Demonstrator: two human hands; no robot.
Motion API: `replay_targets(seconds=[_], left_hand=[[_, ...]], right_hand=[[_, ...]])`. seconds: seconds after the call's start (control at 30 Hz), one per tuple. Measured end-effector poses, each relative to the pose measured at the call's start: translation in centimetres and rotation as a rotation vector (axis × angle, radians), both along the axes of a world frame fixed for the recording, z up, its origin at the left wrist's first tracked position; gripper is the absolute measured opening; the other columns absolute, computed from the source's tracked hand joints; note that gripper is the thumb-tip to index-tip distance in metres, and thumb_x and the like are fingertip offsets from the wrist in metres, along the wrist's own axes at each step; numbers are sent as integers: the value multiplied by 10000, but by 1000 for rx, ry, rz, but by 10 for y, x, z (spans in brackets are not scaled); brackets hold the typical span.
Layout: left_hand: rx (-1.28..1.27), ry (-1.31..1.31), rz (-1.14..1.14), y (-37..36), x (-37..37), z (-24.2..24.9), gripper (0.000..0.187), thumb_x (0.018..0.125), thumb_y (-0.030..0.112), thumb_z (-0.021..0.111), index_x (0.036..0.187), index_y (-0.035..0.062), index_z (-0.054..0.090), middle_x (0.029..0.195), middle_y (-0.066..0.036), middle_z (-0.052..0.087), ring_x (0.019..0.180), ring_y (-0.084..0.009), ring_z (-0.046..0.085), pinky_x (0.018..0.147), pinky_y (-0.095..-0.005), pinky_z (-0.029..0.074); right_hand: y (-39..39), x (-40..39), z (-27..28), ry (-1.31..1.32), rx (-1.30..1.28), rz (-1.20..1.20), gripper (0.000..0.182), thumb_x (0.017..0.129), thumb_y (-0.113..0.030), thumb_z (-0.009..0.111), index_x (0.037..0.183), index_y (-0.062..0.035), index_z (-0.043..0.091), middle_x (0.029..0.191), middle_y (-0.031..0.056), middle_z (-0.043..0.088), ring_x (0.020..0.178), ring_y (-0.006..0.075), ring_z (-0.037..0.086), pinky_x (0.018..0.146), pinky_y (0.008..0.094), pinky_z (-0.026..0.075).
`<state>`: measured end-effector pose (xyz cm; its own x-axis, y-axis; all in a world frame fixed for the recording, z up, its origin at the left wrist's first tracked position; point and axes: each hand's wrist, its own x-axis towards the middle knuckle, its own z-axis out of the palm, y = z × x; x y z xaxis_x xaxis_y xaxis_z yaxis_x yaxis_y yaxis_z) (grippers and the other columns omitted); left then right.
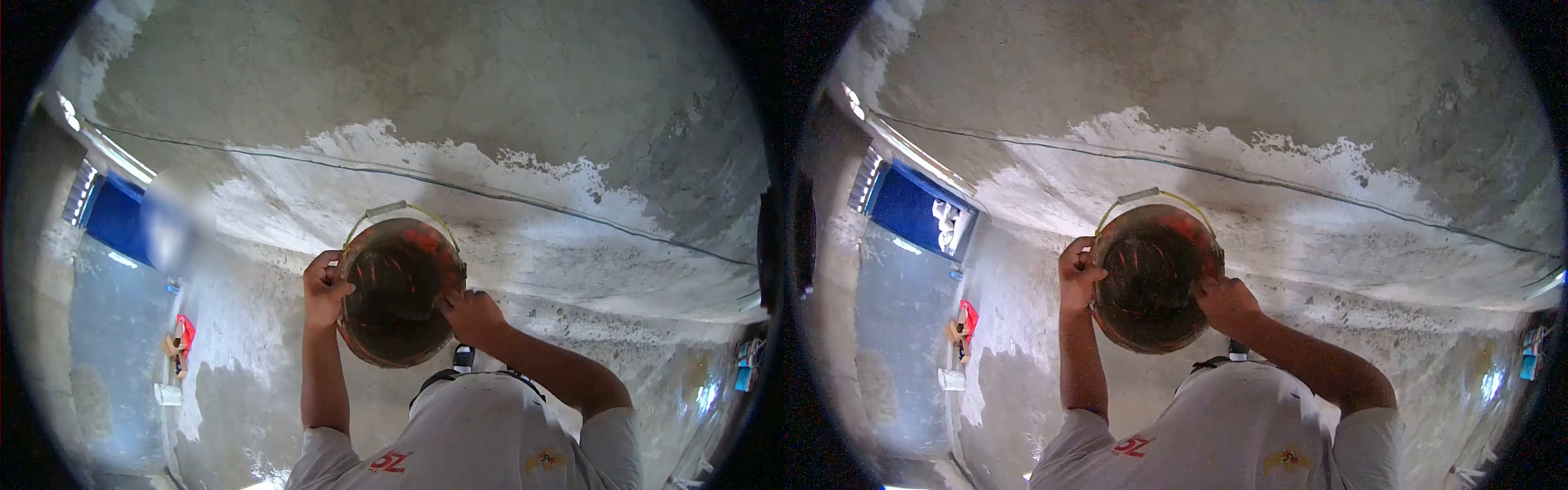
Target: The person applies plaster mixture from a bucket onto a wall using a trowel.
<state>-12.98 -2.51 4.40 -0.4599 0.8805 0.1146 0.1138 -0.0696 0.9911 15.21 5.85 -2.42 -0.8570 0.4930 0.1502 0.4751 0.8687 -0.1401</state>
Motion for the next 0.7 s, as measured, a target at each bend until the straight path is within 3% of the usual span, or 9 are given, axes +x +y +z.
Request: replay_targets(seconds=[0.17,0.27,0.47,0.53,0.7], left_hand=[[2,-69,-78,3,-8,-9,509,620,-96,596,1125,-45,634,783,-69,718,623,-99,635,570,-226,467],[40,-41,-137,10,-4,-2,497,625,-95,596,1117,-49,639,775,-66,714,610,-85,617,557,-223,454],[-53,48,-132,20,-10,8,492,634,-93,601,1123,-62,634,778,-62,705,603,-71,592,550,-211,428],[-34,-31,-171,21,-4,13,492,634,-91,604,1125,-67,629,808,-79,716,633,-82,620,571,-214,455],[-42,21,-249,28,-9,25,512,635,-103,607,1146,-77,621,848,-106,731,706,-123,677,630,-235,515]], right_hand=[[14,0,10,17,-53,19,376,846,-163,623,1217,-98,620,1007,101,625,775,279,684,657,409,580],[17,-4,4,154,86,-51,355,848,-173,625,1194,-99,631,1010,101,626,807,270,684,662,410,580],[10,-6,24,-108,58,110,314,862,-183,614,1164,-107,647,1011,105,619,837,258,675,672,405,576],[22,-13,22,113,193,-4,301,869,-183,607,1155,-106,661,1006,104,625,838,264,676,671,404,575],[26,-30,18,119,178,80,291,873,-188,606,1148,-108,661,1003,103,625,824,270,680,671,414,578]])
